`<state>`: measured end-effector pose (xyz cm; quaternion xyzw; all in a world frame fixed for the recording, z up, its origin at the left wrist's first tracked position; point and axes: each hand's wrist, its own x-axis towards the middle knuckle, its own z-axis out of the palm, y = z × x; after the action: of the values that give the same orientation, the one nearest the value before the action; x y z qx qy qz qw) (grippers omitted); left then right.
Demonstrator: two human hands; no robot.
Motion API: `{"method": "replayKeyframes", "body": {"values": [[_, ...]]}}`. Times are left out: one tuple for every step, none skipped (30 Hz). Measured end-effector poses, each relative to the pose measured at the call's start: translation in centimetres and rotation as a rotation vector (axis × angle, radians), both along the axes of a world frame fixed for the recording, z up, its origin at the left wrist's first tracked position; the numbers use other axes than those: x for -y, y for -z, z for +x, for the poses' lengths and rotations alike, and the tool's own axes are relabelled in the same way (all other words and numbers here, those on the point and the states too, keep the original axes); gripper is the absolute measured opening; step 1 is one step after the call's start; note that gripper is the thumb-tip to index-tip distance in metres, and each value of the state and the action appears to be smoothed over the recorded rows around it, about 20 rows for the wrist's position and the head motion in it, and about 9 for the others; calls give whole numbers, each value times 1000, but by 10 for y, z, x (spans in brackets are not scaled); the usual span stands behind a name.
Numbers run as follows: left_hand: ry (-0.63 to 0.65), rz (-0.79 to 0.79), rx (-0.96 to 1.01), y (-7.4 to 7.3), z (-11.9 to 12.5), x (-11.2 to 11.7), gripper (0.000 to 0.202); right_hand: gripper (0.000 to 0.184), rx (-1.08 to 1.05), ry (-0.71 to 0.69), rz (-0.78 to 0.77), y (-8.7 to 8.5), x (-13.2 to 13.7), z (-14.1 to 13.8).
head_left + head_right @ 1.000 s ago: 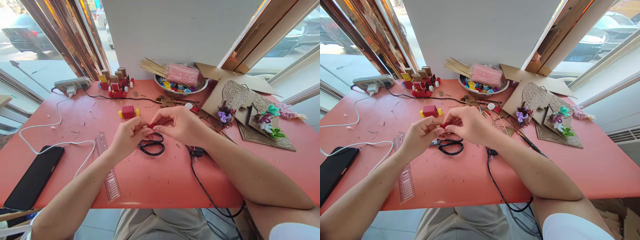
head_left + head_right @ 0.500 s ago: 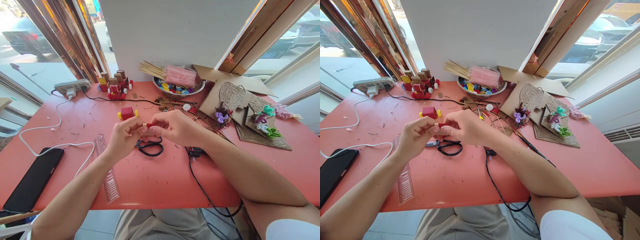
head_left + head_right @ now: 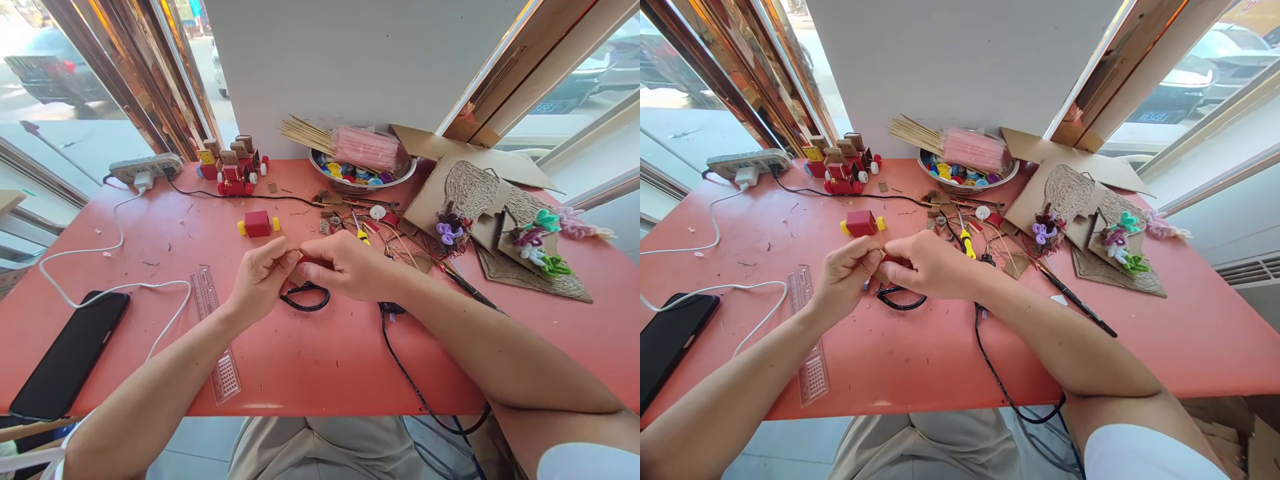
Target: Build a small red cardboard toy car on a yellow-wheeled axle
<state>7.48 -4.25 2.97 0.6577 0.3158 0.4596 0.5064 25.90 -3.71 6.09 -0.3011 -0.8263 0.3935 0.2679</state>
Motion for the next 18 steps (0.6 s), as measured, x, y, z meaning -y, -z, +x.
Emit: {"method": "replayKeyframes", "body": {"values": [[-2,21,-3,-1,1,1,59,22,7,0,-16,0,1,-1],[-11,43,-4,-2,1,1,62,26,9,11,-23,1,2,-2],[-24,61,-7,-3,2,2,63,29,5,32,-20,2,3,-4],[-41,71,-7,-5,2,2,65,32,1,56,-11,3,4,-6],[-56,66,-3,-5,1,2,66,32,-2,77,-1,4,5,-7],[-62,43,7,-5,1,2,67,31,-8,91,9,4,6,-9],[-56,4,24,-5,1,2,67,29,-19,94,13,5,7,-10],[-38,-46,48,-4,1,2,67,27,-35,89,7,5,8,-11],[-8,-100,78,-3,1,2,67,26,-58,82,-9,4,9,-11],[28,-149,108,-2,1,1,66,26,-84,77,-32,4,9,-11],[63,-182,133,-2,1,1,66,27,-109,78,-61,3,9,-11],[88,-196,150,-1,2,0,65,27,-130,82,-92,2,8,-10],[103,-199,154,-1,2,0,64,28,-144,81,-120,1,7,-10],[114,-195,145,-1,2,-1,63,29,-152,75,-144,1,7,-9],[124,-188,128,-1,2,-1,62,31,-151,63,-162,0,6,-9],[134,-184,112,-1,1,-2,61,34,-148,56,-167,0,5,-8],[147,-184,103,-2,1,-3,61,36,-142,56,-162,0,4,-8],[164,-183,99,-2,1,-3,61,38,-132,62,-150,1,4,-8]]}}
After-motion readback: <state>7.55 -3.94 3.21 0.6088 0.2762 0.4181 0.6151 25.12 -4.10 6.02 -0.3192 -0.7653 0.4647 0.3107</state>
